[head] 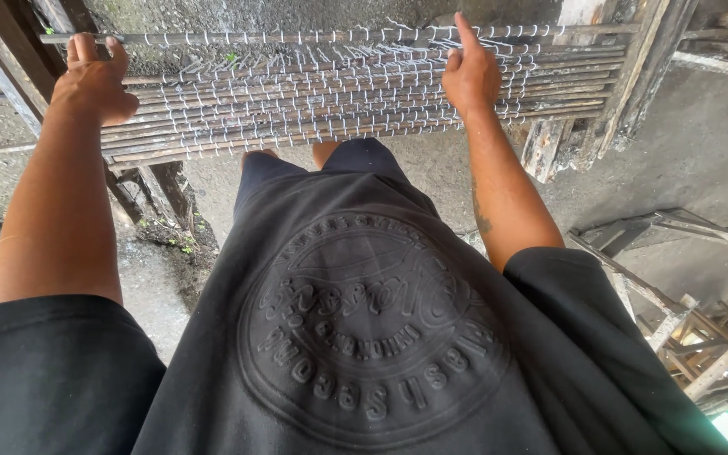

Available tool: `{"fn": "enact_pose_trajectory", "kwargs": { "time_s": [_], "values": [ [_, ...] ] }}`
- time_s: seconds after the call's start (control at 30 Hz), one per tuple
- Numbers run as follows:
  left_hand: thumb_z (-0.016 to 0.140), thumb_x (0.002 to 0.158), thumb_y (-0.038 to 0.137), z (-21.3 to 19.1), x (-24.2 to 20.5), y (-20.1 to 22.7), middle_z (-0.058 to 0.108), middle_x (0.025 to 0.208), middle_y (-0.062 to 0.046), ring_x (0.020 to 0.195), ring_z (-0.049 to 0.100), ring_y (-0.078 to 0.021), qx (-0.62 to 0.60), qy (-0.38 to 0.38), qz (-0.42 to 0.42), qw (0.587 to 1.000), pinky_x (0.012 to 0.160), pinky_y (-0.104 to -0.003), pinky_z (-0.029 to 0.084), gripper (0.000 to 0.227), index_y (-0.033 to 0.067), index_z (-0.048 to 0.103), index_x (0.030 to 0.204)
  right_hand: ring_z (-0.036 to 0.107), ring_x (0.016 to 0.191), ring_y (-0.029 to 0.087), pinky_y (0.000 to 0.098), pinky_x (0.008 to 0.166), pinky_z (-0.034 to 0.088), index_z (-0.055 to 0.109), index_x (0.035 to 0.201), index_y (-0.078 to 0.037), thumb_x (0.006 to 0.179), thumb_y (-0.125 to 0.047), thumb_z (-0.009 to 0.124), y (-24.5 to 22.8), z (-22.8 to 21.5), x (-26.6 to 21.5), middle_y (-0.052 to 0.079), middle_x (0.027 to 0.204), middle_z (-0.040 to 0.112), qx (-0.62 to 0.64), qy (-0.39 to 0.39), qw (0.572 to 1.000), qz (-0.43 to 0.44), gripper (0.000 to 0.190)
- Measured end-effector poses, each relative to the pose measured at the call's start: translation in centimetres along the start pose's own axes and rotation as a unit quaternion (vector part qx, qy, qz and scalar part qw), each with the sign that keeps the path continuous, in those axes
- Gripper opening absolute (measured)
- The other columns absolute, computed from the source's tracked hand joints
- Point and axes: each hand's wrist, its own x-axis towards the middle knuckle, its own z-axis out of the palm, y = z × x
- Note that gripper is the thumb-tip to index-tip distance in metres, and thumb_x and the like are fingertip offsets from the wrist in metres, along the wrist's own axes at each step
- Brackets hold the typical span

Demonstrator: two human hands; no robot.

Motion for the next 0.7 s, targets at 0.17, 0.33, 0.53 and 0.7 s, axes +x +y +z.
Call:
{"fn": "enact_pose_trajectory", "kwargs": {
  "time_s": [0.17,0.33,0.53,0.7],
  "values": [
    [0.049,0.086,-0.013,0.1,0.0,-0.1,-0.012,0.163,-0.018,0.152,0.000,-0.0396,0.002,0.000,0.004,1.000,0.101,-0.059,0.050,0.099,0.0158,0.002,0.168,0.064,0.064,0.014,0.0359,0.054,0.052,0.049,0.150,-0.030,0.103,-0.016,0.061,0.5,0.4,0.0,-0.005,0.074,0.069,-0.001,0.063,0.996,-0.057,0.050],
    [0.048,0.085,-0.014,0.1,0.1,-0.2,-0.014,0.163,-0.019,0.150,0.008,-0.0421,0.004,-0.003,0.004,1.000,0.095,-0.056,0.053,0.101,0.0158,0.001,0.169,0.034,0.052,0.006,0.0228,0.042,0.030,0.044,0.156,-0.030,0.107,-0.015,0.059,-0.7,0.7,-0.7,-0.009,0.074,0.054,0.007,0.008,0.996,-0.091,0.053],
    [0.048,0.086,-0.014,0.1,0.0,-0.2,-0.013,0.163,-0.019,0.151,0.004,-0.0418,0.005,0.001,0.005,1.000,0.095,-0.057,0.053,0.100,0.0156,0.001,0.169,0.038,0.050,0.005,0.0218,0.039,0.034,0.046,0.152,-0.033,0.104,-0.015,0.061,-0.3,2.0,0.1,-0.008,0.087,0.068,-0.001,0.046,0.991,-0.124,0.053],
    [0.049,0.085,-0.014,0.1,0.1,-0.3,-0.006,0.162,-0.020,0.150,-0.006,-0.0370,0.019,0.007,0.016,1.000,0.094,-0.055,0.055,0.099,0.0139,0.002,0.168,0.061,0.067,0.014,0.0314,0.047,0.046,0.043,0.151,-0.037,0.101,-0.015,0.063,-0.3,2.6,0.0,0.001,0.117,0.076,-0.044,0.027,0.981,-0.188,0.059]
  ]
}}
